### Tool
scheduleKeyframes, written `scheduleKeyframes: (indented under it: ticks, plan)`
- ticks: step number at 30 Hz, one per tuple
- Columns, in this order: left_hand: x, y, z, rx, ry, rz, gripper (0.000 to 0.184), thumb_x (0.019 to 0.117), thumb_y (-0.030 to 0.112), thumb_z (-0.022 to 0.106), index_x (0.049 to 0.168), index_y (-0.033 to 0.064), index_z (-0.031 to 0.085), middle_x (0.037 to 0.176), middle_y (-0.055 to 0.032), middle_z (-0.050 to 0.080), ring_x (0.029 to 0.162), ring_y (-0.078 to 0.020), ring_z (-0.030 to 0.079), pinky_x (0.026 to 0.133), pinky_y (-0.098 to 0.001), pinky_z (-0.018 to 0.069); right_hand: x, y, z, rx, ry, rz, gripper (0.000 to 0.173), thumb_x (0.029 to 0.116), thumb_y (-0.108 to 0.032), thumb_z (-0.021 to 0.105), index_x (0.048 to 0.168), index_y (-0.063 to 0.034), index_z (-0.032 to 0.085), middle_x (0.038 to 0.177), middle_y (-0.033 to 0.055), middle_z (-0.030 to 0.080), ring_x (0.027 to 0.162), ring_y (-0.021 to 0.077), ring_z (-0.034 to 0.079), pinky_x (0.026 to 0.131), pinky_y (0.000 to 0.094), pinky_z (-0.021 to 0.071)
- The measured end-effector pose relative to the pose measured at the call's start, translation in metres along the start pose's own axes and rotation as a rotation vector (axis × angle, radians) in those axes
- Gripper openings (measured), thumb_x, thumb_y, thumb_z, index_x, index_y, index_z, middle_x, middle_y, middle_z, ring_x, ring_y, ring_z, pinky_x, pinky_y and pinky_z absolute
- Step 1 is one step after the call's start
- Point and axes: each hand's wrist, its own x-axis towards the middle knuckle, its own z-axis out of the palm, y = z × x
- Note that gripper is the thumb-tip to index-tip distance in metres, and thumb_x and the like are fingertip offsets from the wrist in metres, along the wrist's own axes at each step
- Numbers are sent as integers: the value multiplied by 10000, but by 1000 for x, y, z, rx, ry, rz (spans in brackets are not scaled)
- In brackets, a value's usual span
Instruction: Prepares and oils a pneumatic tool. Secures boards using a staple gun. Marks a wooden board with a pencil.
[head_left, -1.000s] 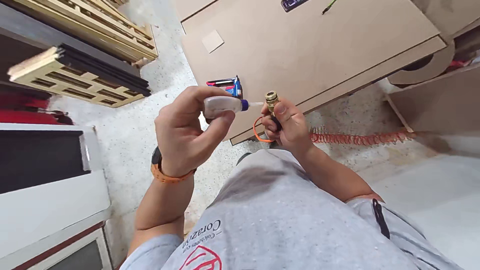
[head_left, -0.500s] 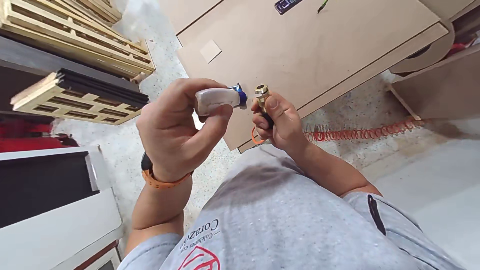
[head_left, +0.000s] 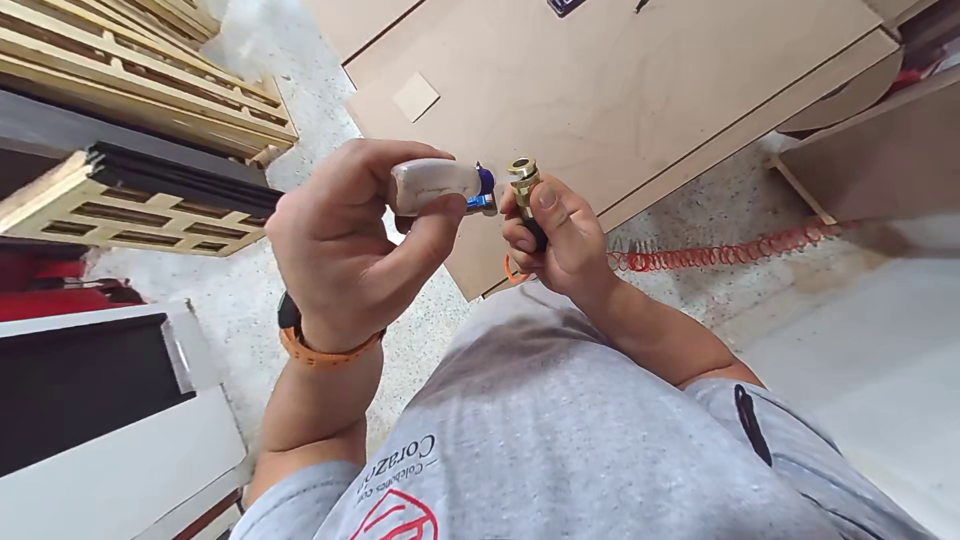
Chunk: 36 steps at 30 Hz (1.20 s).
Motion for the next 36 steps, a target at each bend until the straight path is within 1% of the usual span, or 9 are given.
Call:
scheduleKeyframes:
  ticks: [6,15,19,21,24,28,31,34,36]
  plan:
    - [0,-2,-2,-10,10,-5,267,918,86,708,1169,10,654,1031,-6,725,854,-87,697,732,-252,606,2,0,0,1,-7,-7,337,1105,-375,413,1080,-79,571,672,-20,499,499,39,460,439,175,405]
    - [1,-2,1,21,13,-34,249,920,86,698,1155,15,654,1024,4,724,838,-70,691,720,-240,603,0,-2,-4,33,-24,-11,347,1092,-410,445,1082,-87,572,679,-31,496,498,24,435,432,162,375]
    - [0,-4,2,-42,37,-49,249,923,75,695,1162,24,652,1035,6,727,869,-90,703,757,-262,614,-1,-2,-7,30,-62,-42,359,1096,-408,437,1079,-73,565,675,-26,474,493,28,418,430,169,363]
    - [-2,-8,-1,-113,62,-65,238,945,101,704,1170,53,645,1052,8,724,886,-103,708,773,-279,618,-1,-1,-8,33,-72,-60,363,1094,-416,441,1082,-76,566,684,-28,480,503,25,425,441,167,371]
    - [-6,-14,-6,-203,107,-103,223,956,121,701,1169,87,644,1024,22,717,820,-92,687,705,-258,595,-1,-1,-11,52,-92,-78,376,1082,-444,459,1085,-85,571,691,-30,504,521,26,455,464,169,399]
    - [-11,-14,-10,-233,141,-111,240,949,132,709,1178,88,651,1031,13,721,818,-100,692,690,-259,599,-1,1,-11,40,-90,-91,361,1080,-438,474,1094,-94,582,709,-31,524,533,26,473,467,171,411]
    - [-11,-1,-8,-170,123,-47,252,946,130,725,1183,76,656,1047,15,725,859,-99,700,732,-264,608,-1,4,-6,-233,3,-193,301,1087,-344,504,1114,-59,597,707,-18,517,556,45,474,495,207,428]
    - [-9,14,-6,-8,81,23,267,929,122,728,1179,51,663,1065,19,725,905,-94,707,773,-261,619,2,5,-2,-735,76,-369,293,1073,-250,551,1144,25,621,748,27,596,593,57,551,524,236,512]
    - [-9,21,-8,61,48,36,271,924,117,718,1175,33,658,1065,2,724,907,-101,707,767,-265,620,2,3,-1,-966,64,-412,297,1062,-240,570,1137,39,639,795,42,643,636,56,590,551,240,535]
